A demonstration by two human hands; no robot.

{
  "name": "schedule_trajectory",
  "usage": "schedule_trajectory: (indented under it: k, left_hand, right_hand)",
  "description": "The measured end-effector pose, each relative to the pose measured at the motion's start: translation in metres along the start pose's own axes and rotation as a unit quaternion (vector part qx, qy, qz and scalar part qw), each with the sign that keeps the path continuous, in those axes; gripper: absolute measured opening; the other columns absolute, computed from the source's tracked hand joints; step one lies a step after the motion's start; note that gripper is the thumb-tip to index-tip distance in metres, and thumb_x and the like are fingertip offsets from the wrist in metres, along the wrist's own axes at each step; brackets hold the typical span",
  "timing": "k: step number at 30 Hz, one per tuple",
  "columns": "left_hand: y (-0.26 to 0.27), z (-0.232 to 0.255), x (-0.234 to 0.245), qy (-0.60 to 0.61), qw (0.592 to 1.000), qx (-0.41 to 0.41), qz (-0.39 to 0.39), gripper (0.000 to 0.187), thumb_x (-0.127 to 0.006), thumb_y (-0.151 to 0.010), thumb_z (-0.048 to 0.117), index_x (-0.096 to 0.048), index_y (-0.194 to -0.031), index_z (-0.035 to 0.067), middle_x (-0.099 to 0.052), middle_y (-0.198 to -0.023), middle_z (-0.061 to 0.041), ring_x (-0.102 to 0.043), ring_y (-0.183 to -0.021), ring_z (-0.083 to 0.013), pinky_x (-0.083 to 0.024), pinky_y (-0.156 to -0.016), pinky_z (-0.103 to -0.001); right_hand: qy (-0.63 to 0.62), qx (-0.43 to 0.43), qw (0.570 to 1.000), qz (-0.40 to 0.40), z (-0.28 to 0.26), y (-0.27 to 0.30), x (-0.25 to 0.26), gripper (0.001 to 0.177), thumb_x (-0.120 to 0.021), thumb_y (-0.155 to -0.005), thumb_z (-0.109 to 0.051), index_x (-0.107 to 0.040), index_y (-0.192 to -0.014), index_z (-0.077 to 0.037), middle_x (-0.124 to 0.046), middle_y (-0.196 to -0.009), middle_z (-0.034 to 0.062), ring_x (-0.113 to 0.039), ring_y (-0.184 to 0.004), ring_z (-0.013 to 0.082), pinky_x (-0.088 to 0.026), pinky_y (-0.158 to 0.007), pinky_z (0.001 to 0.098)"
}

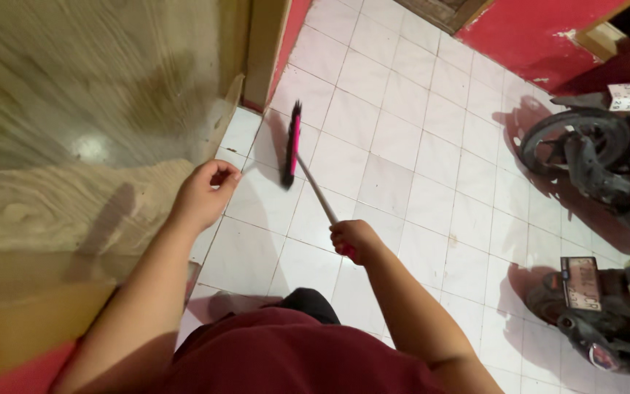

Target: The person sweeps the tiled floor using a broom, moving the broom head along the baseboards, around parked motorcycles, and behind a curtain.

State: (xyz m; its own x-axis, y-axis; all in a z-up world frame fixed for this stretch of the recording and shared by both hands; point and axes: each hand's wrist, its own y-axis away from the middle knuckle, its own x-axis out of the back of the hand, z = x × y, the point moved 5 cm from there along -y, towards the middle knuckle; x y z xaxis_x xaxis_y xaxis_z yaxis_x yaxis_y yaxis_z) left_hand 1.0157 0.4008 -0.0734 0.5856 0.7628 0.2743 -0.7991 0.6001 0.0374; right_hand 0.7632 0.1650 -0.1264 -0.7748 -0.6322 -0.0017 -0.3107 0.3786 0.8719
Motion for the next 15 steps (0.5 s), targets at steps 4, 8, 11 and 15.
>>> schedule_trajectory:
  k: [4, 8, 11, 15]
  left_hand:
    - [-0.004, -0.006, -0.002, 0.017, 1.0, 0.007, -0.002, 0.018, -0.07, -0.096, 0.023, -0.068, -0.104, 0.006, -0.073, -0.098, -0.003, -0.068, -0.095, -0.0154, -0.053, -0.086, -0.031]
    - [-0.006, -0.011, 0.001, -0.016, 0.999, 0.028, 0.029, 0.019, -0.071, -0.095, 0.024, -0.069, -0.105, 0.008, -0.074, -0.099, -0.003, -0.069, -0.095, -0.0154, -0.054, -0.086, -0.031]
    - [-0.008, -0.01, 0.001, -0.022, 0.998, 0.051, 0.021, 0.02, -0.07, -0.096, 0.024, -0.069, -0.106, 0.007, -0.074, -0.099, -0.003, -0.069, -0.097, -0.0156, -0.053, -0.086, -0.032]
    - [-0.012, -0.001, -0.001, -0.039, 0.998, 0.05, 0.014, 0.021, -0.07, -0.095, 0.025, -0.069, -0.105, 0.007, -0.074, -0.098, -0.003, -0.07, -0.096, -0.0157, -0.054, -0.086, -0.031]
  right_hand:
    - [-0.004, 0.029, 1.0, -0.006, -0.025, 0.031, -0.02, 0.011, -0.059, -0.096, -0.001, -0.054, -0.097, 0.009, -0.052, -0.071, 0.006, -0.041, -0.053, 0.008, -0.03, -0.041, 0.0221]
    - [-0.051, 0.0, 0.998, -0.043, -0.047, -0.01, -0.018, 0.015, -0.056, -0.097, -0.004, -0.054, -0.096, 0.011, -0.05, -0.07, 0.0054, -0.041, -0.05, 0.0064, -0.029, -0.038, 0.0191]
    - [-0.128, -0.066, 0.978, -0.151, -0.051, -0.066, -0.035, 0.012, -0.059, -0.096, -0.003, -0.051, -0.093, 0.006, -0.042, -0.065, -0.0013, -0.036, -0.045, 0.0032, -0.027, -0.034, 0.017]
    - [-0.153, -0.1, 0.976, -0.115, -0.051, -0.121, -0.027, 0.01, -0.056, -0.097, -0.001, -0.05, -0.095, 0.008, -0.045, -0.067, 0.001, -0.037, -0.046, 0.0026, -0.028, -0.036, 0.0156]
